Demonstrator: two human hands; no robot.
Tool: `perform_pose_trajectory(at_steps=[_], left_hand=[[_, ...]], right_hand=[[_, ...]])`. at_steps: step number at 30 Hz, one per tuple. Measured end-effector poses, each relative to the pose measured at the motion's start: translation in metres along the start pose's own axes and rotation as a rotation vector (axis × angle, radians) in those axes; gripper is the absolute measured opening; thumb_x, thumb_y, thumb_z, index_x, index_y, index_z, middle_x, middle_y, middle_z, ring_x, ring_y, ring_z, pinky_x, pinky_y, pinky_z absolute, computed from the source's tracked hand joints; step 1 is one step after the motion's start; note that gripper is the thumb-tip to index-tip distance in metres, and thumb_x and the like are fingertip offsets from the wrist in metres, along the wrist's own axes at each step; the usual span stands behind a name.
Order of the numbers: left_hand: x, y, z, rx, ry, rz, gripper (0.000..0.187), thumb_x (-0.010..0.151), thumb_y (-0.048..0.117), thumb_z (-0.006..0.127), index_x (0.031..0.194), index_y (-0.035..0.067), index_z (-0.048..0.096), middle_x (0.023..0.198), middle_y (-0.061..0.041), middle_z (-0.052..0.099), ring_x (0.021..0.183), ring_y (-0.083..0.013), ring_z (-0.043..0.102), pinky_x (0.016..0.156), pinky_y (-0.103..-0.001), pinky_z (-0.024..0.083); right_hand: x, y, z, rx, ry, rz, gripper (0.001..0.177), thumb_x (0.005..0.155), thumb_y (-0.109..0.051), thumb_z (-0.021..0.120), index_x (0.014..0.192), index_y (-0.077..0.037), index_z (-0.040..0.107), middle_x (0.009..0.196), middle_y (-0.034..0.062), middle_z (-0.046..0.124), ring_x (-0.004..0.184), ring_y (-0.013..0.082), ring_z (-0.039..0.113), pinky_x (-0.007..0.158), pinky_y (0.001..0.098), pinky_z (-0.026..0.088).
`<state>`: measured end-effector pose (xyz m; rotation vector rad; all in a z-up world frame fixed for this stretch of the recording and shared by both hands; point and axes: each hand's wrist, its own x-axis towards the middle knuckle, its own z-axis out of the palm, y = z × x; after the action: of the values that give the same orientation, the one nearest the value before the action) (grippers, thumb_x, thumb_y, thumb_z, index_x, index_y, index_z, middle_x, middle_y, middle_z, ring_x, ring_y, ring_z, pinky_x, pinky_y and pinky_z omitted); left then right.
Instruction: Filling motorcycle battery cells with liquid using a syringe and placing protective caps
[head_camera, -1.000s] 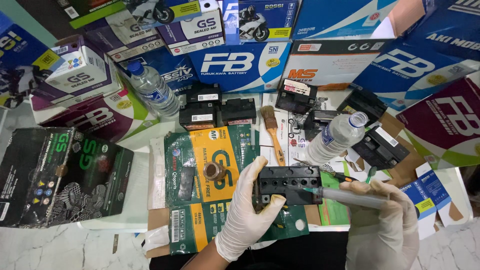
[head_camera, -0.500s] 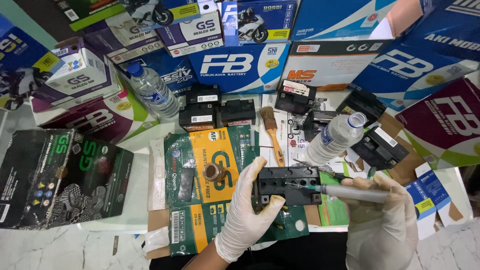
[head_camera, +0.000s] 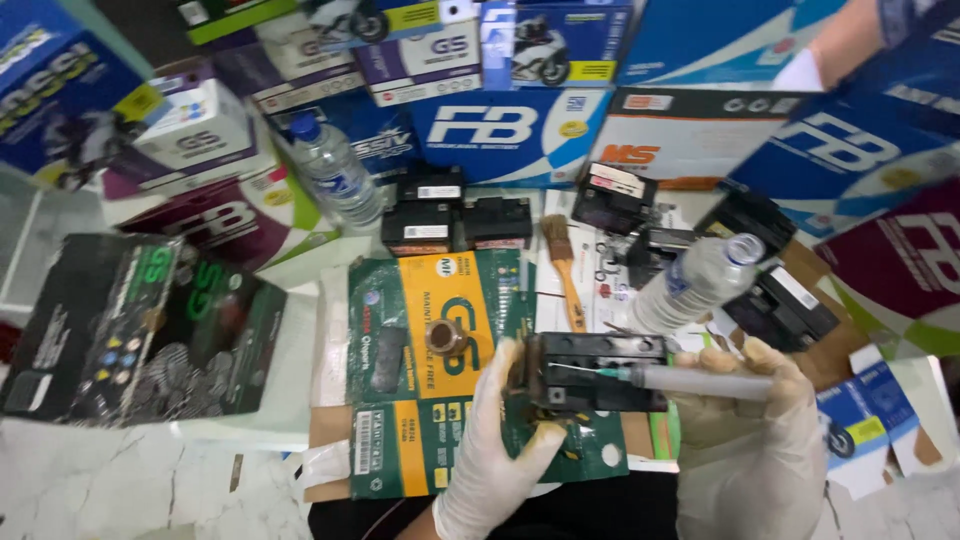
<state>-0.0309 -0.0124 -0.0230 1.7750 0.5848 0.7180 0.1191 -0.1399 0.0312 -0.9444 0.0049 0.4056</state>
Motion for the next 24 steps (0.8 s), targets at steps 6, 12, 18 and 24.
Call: perform_pose_trajectory(at_steps=[6, 12, 18, 24], left_hand=[[-0.040, -0.029, -0.025, -0.075, -0.009, -0.284, 0.074, 0.085, 0.011, 0.064, 0.151, -0.002, 0.034, 0.147, -0.019, 0.052, 0.134, -0.0271, 0.055, 0.113, -0.041, 0.041], [-0.050, -0.053, -0.052, -0.048, 0.331, -0.356, 0.063, 0.084, 0.001, 0.068, 0.144, 0.003, 0.050, 0.120, -0.009, 0.067, 0.100, -0.0159, 0.065, 0.090, -0.028, 0.055], [-0.045, -0.057, -0.073, -0.070, 0.440, -0.388, 0.059, 0.087, 0.005, 0.067, 0.144, 0.003, 0.051, 0.121, -0.011, 0.067, 0.104, -0.0167, 0.067, 0.093, -0.030, 0.055], [-0.037, -0.057, -0.074, 0.089, 0.382, -0.315, 0.061, 0.088, 0.012, 0.071, 0.143, 0.000, 0.048, 0.123, -0.012, 0.064, 0.109, -0.0182, 0.066, 0.095, -0.031, 0.053]], right_hand=[[-0.019, 0.038, 0.021, 0.127, -0.170, 0.039, 0.038, 0.093, -0.033, 0.079, 0.117, -0.007, 0.065, 0.097, 0.0171, 0.070, 0.105, 0.0398, 0.068, 0.094, 0.0621, 0.055], [-0.045, 0.076, 0.036, -0.022, -0.311, -0.131, 0.035, 0.097, -0.026, 0.072, 0.120, -0.002, 0.062, 0.114, 0.0138, 0.065, 0.109, 0.0319, 0.068, 0.108, 0.0609, 0.058], [-0.062, 0.095, 0.058, -0.227, -0.318, -0.239, 0.025, 0.104, -0.008, 0.049, 0.127, 0.001, 0.056, 0.114, 0.0183, 0.068, 0.115, 0.0304, 0.069, 0.118, 0.0482, 0.054], [-0.066, 0.103, 0.058, -0.518, -0.450, -0.291, 0.035, 0.100, 0.003, 0.040, 0.134, 0.005, 0.048, 0.130, 0.0210, 0.063, 0.123, 0.0289, 0.064, 0.113, 0.0403, 0.050]])
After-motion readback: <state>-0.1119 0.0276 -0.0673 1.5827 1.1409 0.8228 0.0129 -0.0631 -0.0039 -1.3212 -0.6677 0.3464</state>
